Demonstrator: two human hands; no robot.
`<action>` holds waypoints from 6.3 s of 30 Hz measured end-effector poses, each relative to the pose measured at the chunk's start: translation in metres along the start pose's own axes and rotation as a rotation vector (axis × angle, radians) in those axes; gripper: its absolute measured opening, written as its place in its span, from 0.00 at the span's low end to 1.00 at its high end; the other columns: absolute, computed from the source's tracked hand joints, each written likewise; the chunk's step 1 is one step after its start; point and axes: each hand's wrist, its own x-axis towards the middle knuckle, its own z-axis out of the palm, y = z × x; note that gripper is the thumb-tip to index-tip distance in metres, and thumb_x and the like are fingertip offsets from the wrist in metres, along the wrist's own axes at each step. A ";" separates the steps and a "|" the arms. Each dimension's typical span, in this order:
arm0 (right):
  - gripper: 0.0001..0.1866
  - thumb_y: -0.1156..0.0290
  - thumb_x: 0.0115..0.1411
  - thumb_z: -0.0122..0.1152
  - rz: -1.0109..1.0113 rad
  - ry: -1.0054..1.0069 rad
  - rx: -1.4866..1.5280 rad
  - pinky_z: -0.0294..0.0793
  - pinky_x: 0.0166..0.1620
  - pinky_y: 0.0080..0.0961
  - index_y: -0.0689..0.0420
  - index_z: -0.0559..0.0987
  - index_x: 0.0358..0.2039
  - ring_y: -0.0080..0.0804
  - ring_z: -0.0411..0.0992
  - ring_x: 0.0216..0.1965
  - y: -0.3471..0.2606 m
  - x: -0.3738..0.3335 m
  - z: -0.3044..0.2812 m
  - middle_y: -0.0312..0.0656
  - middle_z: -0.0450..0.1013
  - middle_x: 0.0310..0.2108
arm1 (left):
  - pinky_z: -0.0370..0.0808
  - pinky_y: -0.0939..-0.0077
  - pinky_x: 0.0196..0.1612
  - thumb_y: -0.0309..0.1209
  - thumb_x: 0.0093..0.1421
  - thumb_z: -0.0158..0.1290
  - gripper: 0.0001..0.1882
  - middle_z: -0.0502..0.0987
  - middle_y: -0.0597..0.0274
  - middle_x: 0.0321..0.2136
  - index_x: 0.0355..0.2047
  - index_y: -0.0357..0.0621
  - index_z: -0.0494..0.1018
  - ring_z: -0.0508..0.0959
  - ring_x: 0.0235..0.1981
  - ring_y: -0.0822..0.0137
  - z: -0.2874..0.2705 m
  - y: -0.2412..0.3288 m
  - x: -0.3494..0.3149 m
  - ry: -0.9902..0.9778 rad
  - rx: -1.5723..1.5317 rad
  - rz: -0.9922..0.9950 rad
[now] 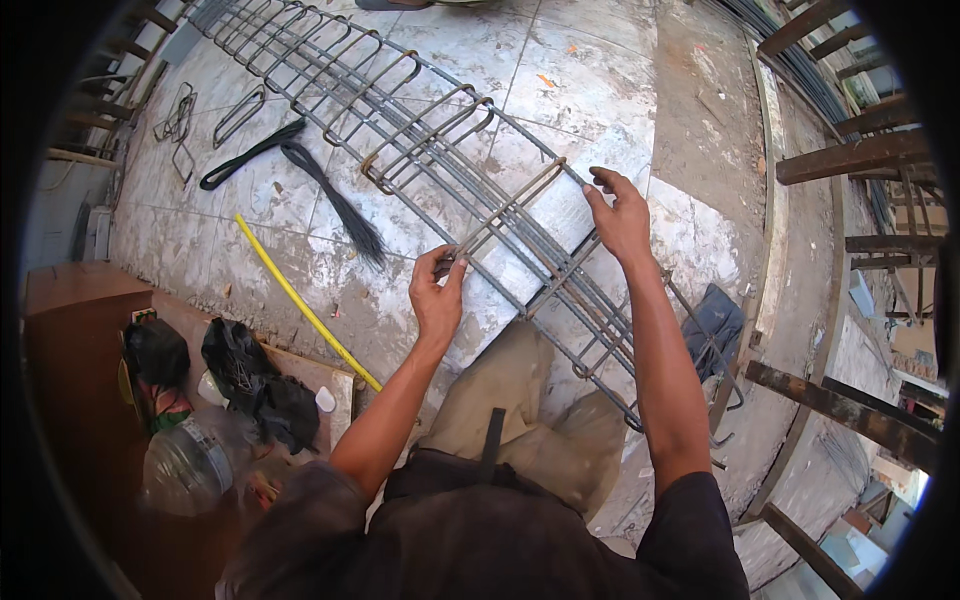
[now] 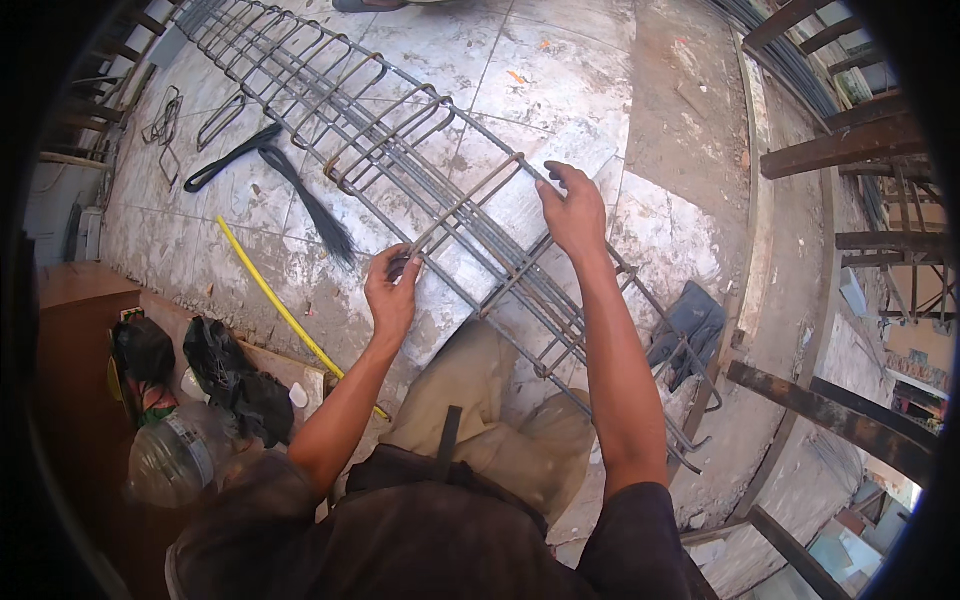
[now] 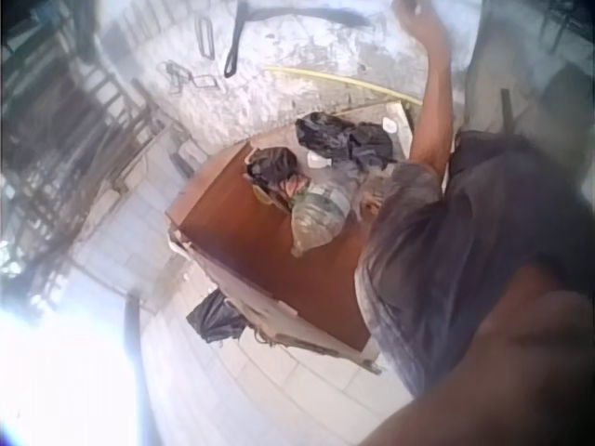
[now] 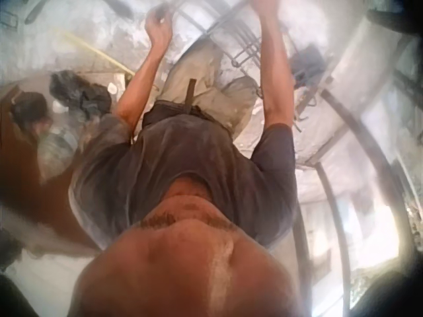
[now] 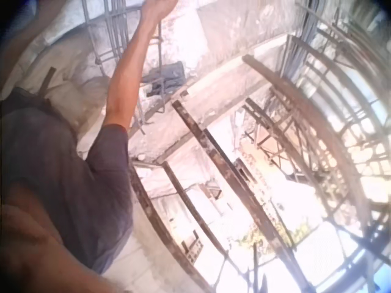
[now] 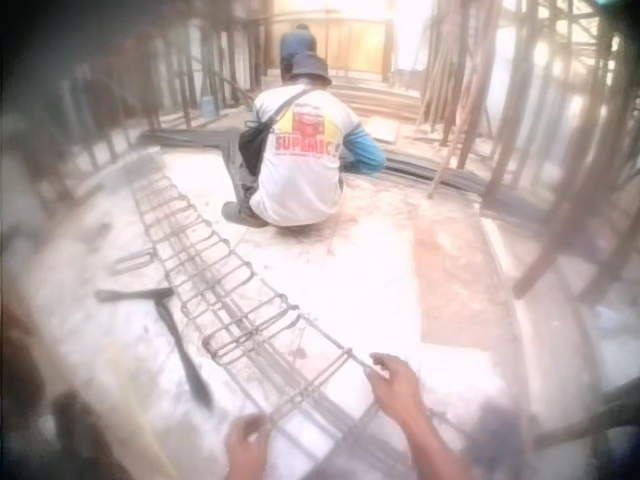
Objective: The person assembles a rebar cage by wrapping wire around the intersections of metal rods and twisting the wire with pliers.
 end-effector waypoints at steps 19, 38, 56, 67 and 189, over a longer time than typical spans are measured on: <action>0.18 0.64 0.60 0.70 -0.026 -0.086 -0.005 0.76 0.56 0.40 0.58 0.86 0.49 0.51 0.79 0.51 -0.006 0.056 0.073 0.56 0.80 0.47 | 0.80 0.68 0.47 0.28 0.65 0.62 0.13 0.84 0.49 0.41 0.48 0.34 0.80 0.84 0.41 0.60 -0.011 -0.013 0.007 -0.020 0.020 -0.014; 0.14 0.70 0.64 0.65 -0.079 -0.354 -0.031 0.76 0.56 0.33 0.56 0.86 0.49 0.42 0.81 0.50 0.012 0.089 0.037 0.48 0.84 0.47 | 0.80 0.72 0.48 0.27 0.64 0.64 0.13 0.85 0.52 0.39 0.46 0.33 0.81 0.84 0.41 0.65 -0.013 -0.019 0.011 -0.073 -0.070 -0.036; 0.20 0.65 0.64 0.65 -0.032 -0.100 -0.009 0.77 0.57 0.35 0.58 0.83 0.55 0.46 0.81 0.52 -0.008 0.063 0.006 0.54 0.82 0.49 | 0.79 0.77 0.46 0.27 0.63 0.66 0.14 0.85 0.58 0.38 0.47 0.34 0.81 0.82 0.39 0.72 -0.019 -0.010 0.012 -0.195 -0.124 -0.096; 0.16 0.63 0.69 0.67 0.528 0.456 0.319 0.78 0.43 0.23 0.61 0.84 0.50 0.24 0.79 0.42 0.006 -0.213 -0.145 0.38 0.82 0.43 | 0.78 0.78 0.43 0.27 0.64 0.65 0.12 0.85 0.60 0.35 0.45 0.34 0.80 0.81 0.36 0.74 -0.021 -0.020 0.015 -0.198 -0.170 -0.036; 0.17 0.60 0.60 0.68 1.403 0.699 0.105 0.81 0.44 0.36 0.62 0.87 0.40 0.42 0.84 0.36 0.086 -0.770 -0.022 0.50 0.85 0.34 | 0.74 0.80 0.28 0.31 0.66 0.61 0.20 0.81 0.62 0.38 0.56 0.33 0.77 0.78 0.31 0.74 -0.194 -0.188 -0.030 -0.578 0.363 -0.399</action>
